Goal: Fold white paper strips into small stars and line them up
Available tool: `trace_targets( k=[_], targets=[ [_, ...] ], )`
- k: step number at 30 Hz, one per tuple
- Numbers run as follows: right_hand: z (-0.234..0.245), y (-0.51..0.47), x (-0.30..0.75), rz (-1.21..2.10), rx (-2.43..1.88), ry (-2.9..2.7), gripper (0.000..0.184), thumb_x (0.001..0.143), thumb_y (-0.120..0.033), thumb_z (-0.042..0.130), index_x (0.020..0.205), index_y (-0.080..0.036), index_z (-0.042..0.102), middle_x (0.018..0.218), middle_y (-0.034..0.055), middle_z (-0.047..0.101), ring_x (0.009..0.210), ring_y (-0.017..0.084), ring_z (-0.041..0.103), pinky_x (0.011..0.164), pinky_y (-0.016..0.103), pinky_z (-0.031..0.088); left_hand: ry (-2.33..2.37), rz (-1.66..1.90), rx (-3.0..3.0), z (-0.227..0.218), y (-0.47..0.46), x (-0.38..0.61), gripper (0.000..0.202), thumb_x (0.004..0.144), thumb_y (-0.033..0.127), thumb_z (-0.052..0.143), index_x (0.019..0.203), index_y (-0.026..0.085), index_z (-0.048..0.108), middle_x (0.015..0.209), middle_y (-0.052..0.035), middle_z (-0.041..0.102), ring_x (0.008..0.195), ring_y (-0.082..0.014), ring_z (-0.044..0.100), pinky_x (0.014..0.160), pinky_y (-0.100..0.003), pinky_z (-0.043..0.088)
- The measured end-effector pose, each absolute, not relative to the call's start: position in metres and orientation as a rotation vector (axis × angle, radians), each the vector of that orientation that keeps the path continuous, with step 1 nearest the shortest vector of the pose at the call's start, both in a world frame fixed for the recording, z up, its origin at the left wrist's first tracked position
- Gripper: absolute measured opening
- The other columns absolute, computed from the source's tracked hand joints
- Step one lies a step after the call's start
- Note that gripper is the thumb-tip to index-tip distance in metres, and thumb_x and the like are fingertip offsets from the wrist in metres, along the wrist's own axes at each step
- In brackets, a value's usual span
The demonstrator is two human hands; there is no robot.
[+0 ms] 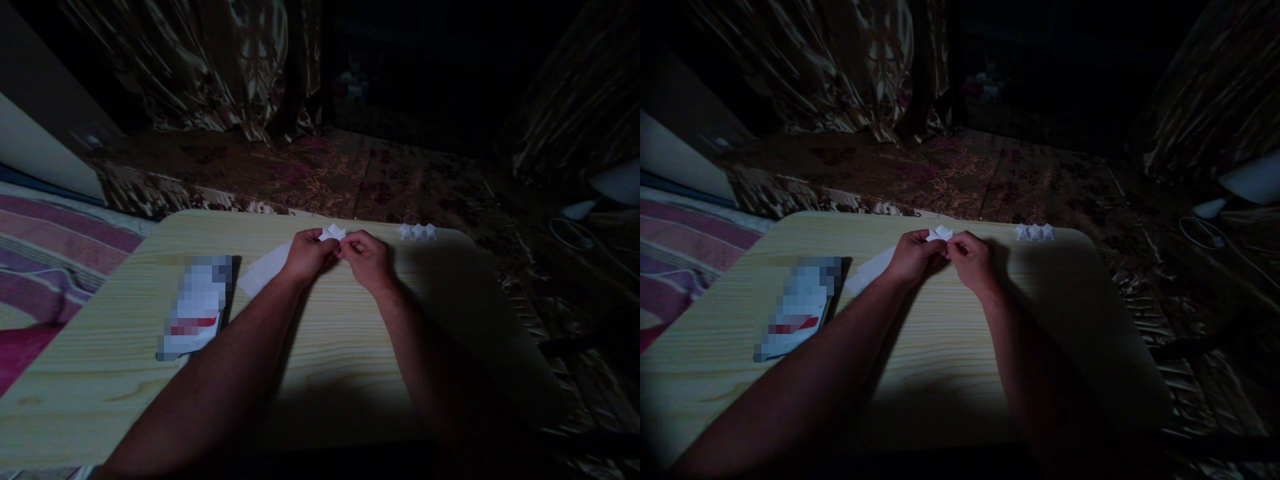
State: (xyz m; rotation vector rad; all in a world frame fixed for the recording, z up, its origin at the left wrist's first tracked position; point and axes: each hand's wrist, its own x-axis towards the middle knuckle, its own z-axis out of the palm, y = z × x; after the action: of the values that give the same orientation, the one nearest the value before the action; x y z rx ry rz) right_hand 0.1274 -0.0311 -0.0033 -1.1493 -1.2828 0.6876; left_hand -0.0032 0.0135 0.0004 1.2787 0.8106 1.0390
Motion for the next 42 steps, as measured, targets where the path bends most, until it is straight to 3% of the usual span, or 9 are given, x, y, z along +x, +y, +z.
trace_targets(
  k=[31, 37, 42],
  targets=[
    [-0.008, -0.031, 0.127, 0.689, -1.122, -1.259, 0.008, 0.075, -0.025, 0.062, 0.069, -0.021, 0.059, 0.066, -0.002, 0.067, 0.065, 0.015, 0.068, 0.061, 0.025, 0.053, 0.921, 1.067, 1.314, 0.005, 0.008, -0.001, 0.021, 0.068, 0.032, 0.065, 0.059, 0.015, 0.059, 0.048, 0.0012, 0.054, 0.039, -0.0074, 0.04, 0.04, -0.022, 0.025],
    [-0.002, -0.032, 0.128, 0.796, -1.139, -1.176, 0.013, 0.075, -0.031, 0.064, 0.077, -0.019, 0.06, 0.067, -0.0003, 0.068, 0.063, 0.015, 0.067, 0.062, 0.027, 0.055, 0.906, 1.09, 1.295, 0.001, 0.01, -0.001, 0.022, 0.069, 0.032, 0.066, 0.059, 0.015, 0.058, 0.049, 0.0005, 0.055, 0.039, -0.0073, 0.041, 0.04, -0.022, 0.026],
    [0.004, -0.031, 0.132, 0.886, -1.203, -1.104, 0.023, 0.078, -0.04, 0.061, 0.071, -0.018, 0.057, 0.063, 0.0008, 0.067, 0.052, 0.012, 0.063, 0.05, 0.023, 0.05, 0.889, 1.072, 1.265, 0.001, 0.011, -0.002, 0.024, 0.069, 0.035, 0.069, 0.061, 0.015, 0.058, 0.049, 0.0019, 0.053, 0.04, -0.0072, 0.041, 0.04, -0.022, 0.026]
  ],
)
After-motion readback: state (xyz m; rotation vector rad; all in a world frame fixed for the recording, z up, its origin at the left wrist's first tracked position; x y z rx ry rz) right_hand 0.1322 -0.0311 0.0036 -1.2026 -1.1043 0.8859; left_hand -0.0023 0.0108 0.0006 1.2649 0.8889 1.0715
